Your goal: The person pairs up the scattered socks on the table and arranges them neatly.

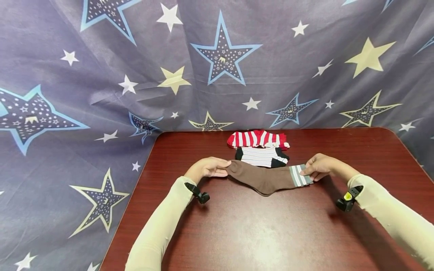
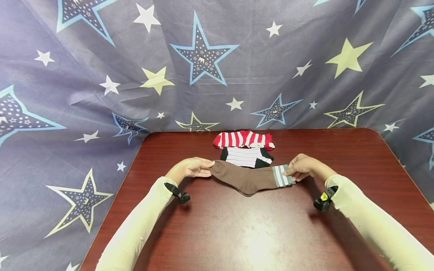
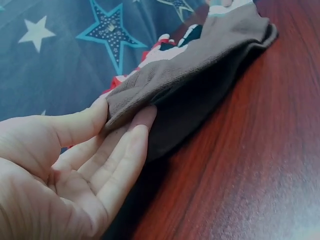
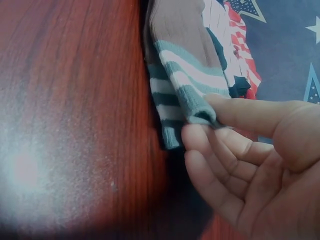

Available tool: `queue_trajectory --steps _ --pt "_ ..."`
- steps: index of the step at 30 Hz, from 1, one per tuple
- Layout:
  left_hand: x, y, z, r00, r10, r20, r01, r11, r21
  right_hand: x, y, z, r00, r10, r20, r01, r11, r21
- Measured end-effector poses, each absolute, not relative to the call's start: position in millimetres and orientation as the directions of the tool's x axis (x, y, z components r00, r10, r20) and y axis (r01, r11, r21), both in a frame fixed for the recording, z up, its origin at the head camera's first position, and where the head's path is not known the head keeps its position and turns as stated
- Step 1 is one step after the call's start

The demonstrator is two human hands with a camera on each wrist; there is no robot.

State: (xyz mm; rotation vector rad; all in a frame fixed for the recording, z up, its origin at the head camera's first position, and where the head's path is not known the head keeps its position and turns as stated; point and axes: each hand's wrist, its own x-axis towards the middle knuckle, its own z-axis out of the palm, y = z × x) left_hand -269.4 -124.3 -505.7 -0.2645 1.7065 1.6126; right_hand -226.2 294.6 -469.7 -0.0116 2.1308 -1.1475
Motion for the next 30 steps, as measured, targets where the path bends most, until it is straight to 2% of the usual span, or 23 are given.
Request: queue_trajectory --steps 7,11,19,30 --pt "-263.1 -125.9 -505.0 -0.761 0.28 -0.585 -0.524 0.266 0.809 -226.9 292.7 -470.7 -0.783 -0.291 -0.55 0.273 0.634 -0.724" --pt "-260.2 -125.5 -505.5 -0.781 0.248 -0.574 -0.5 0.302 0.811 -225.8 291.5 -472.2 -0.796 -0.283 -0.536 0.253 0.648 -0.719" --pt "-263.5 -120.3 -509.8 -0.789 0.216 -0.575 -0.49 0.344 0.801 -223.8 287.0 -472.1 -0.812 -0.226 -0.539 0.249 0.7 -0.669" --pt "-270.2 -114.5 -507.5 -0.754 0.196 -0.627 -0.518 0.408 0.751 -226.0 280.6 -474.6 -0.851 -0.149 -0.503 0.208 0.785 -0.583"
